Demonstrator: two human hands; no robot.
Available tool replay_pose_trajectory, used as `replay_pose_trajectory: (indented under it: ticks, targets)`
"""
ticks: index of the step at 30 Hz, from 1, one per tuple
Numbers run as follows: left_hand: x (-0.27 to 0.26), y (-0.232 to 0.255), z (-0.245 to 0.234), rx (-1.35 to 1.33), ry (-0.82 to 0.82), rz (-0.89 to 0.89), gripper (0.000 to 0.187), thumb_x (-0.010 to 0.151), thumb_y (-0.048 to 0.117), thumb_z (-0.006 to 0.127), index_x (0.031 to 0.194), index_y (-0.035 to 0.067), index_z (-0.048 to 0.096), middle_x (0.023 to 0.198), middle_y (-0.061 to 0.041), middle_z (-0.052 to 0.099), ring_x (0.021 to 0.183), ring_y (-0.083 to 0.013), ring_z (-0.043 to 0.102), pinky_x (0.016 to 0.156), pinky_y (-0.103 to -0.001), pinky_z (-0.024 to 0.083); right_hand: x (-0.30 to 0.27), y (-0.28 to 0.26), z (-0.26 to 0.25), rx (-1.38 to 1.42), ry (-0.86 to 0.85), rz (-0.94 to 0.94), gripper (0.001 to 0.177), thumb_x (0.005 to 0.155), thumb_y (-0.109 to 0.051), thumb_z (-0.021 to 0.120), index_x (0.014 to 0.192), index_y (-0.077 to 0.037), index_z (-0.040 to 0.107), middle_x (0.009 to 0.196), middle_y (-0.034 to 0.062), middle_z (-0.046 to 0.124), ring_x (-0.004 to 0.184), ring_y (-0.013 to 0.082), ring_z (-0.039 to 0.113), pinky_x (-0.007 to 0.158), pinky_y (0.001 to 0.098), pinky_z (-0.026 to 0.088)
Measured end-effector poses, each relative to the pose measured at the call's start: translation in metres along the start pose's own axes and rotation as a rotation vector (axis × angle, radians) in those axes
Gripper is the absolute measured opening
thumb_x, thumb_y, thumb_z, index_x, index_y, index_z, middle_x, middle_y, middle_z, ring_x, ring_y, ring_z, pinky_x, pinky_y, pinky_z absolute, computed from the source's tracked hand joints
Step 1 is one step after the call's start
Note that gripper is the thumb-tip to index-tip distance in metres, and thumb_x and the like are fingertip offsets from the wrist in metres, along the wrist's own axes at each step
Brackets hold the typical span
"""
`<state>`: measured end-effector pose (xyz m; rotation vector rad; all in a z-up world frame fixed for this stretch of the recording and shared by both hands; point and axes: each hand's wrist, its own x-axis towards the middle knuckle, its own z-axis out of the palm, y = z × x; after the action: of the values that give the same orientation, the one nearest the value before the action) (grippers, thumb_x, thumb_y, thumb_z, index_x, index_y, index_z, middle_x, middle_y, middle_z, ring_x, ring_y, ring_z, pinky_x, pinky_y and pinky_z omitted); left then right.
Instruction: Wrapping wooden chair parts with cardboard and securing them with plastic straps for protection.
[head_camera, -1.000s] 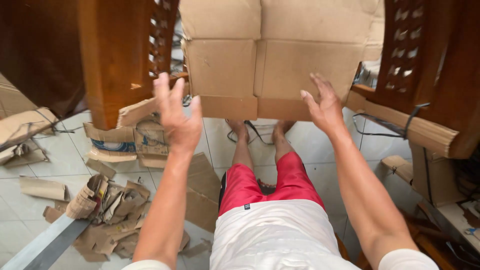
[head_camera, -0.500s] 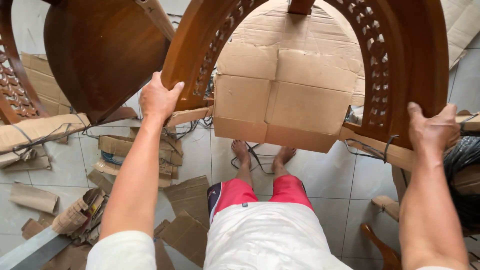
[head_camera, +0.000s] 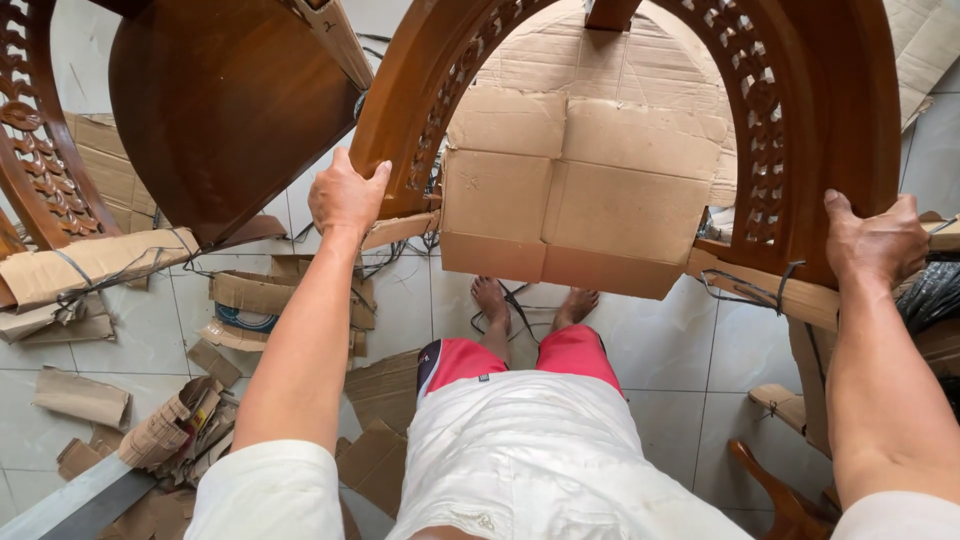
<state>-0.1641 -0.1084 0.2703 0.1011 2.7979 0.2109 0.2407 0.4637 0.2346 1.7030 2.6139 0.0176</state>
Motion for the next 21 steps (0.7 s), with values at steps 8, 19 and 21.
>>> replay_pose_trajectory:
  ticks: [8, 19, 21]
  targets:
    - [0.000, -0.004, 0.002, -0.056, 0.023, 0.063, 0.060, 0.091, 0.059, 0.067, 0.115, 0.005, 0.060, 0.097, -0.025, 0.073, 0.090, -0.0505, 0.067, 0.076, -0.059, 0.051, 0.002, 0.004, 0.006, 0.028, 0.025, -0.031, 0.069, 0.099, -0.071, 0.087, 0.110, -0.007, 0.066, 0.096, 0.0254, 0.077, 0.083, 0.0538, 0.071, 0.064, 0.0592, 0.054]
    - [-0.007, -0.019, 0.014, -0.009, 0.067, -0.023, 0.063, 0.091, 0.068, 0.075, 0.106, 0.009, 0.057, 0.101, -0.019, 0.073, 0.097, -0.0467, 0.068, 0.080, -0.058, 0.051, -0.053, 0.033, -0.024, 0.323, -0.198, -0.077, 0.057, 0.108, -0.047, 0.068, 0.131, 0.004, 0.059, 0.122, 0.0359, 0.065, 0.108, 0.0597, 0.058, 0.086, 0.0631, 0.045]
    - [-0.009, -0.022, 0.014, -0.053, 0.074, -0.072, 0.061, 0.096, 0.067, 0.078, 0.094, 0.010, 0.055, 0.094, -0.012, 0.072, 0.090, -0.0392, 0.069, 0.074, -0.056, 0.053, -0.053, 0.033, -0.020, 0.418, -0.202, -0.082, 0.057, 0.111, -0.041, 0.068, 0.142, 0.002, 0.047, 0.136, 0.0305, 0.054, 0.119, 0.0531, 0.052, 0.092, 0.0574, 0.044]
